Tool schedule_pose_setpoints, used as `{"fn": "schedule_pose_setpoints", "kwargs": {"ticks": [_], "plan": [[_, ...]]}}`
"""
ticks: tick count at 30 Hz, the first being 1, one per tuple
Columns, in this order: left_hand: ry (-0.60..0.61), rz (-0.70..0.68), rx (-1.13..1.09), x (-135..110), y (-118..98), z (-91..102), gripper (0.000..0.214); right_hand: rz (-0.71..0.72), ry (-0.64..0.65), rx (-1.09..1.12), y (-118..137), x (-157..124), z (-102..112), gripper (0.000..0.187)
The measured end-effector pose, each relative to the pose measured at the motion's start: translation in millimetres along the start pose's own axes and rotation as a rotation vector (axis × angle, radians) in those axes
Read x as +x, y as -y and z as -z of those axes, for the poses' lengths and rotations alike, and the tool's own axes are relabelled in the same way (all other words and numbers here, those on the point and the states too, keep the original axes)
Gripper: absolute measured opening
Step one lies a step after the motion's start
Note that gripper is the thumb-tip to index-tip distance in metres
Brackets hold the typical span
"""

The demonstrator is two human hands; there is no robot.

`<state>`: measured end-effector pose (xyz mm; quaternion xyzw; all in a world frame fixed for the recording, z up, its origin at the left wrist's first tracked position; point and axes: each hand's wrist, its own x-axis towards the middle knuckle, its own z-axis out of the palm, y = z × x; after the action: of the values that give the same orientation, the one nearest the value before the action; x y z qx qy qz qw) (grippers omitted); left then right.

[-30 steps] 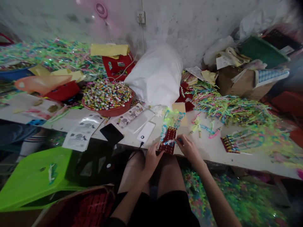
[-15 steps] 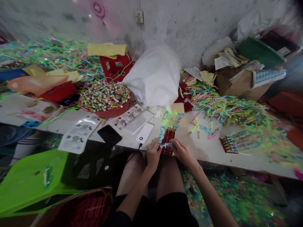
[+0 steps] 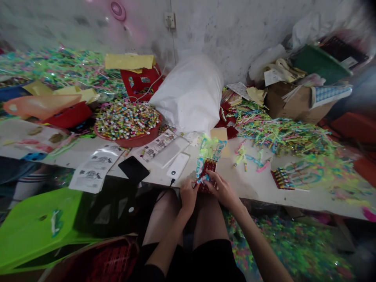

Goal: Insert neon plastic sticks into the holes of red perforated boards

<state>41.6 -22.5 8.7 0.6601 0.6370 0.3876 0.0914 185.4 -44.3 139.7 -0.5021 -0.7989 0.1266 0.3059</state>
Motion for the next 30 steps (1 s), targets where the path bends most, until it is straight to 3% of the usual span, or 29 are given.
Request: {"fn": "schedule_pose_setpoints", "kwargs": {"ticks": [6, 9, 14, 19, 23, 30], "plan": [[-0.038, 0.204, -0.056, -1.1, 0.5, -5.4, 0.023, -0.102, -0.002, 0.07, -18.6, -13.7, 0.5, 0.036], [-0.034, 0.199, -0.066, -0.2, -0.3, -7.6, 0.025, -0.193, -0.026, 0.101, -39.0, -25.1, -1.0, 0.036], [-0.025, 0.212, 0.012, -0.3, -1.6, -10.1, 0.024, -0.598, -0.243, -0.022, -99.6, -22.2, -5.5, 0.038], [-0.011, 0.208, 0.049, 0.4, -2.6, -8.7, 0.024, -1.003, -0.246, -0.162, -153.5, 17.9, -6.1, 0.035], [-0.001, 0.215, 0.031, 2.2, -4.5, -5.3, 0.022, -0.982, -0.344, -0.009, -171.2, 33.7, -0.8, 0.019], [-0.003, 0.098, -0.05, 1.3, -0.7, -5.5, 0.017, -0.899, -0.182, 0.299, -178.8, 1.9, 15.5, 0.019]]}}
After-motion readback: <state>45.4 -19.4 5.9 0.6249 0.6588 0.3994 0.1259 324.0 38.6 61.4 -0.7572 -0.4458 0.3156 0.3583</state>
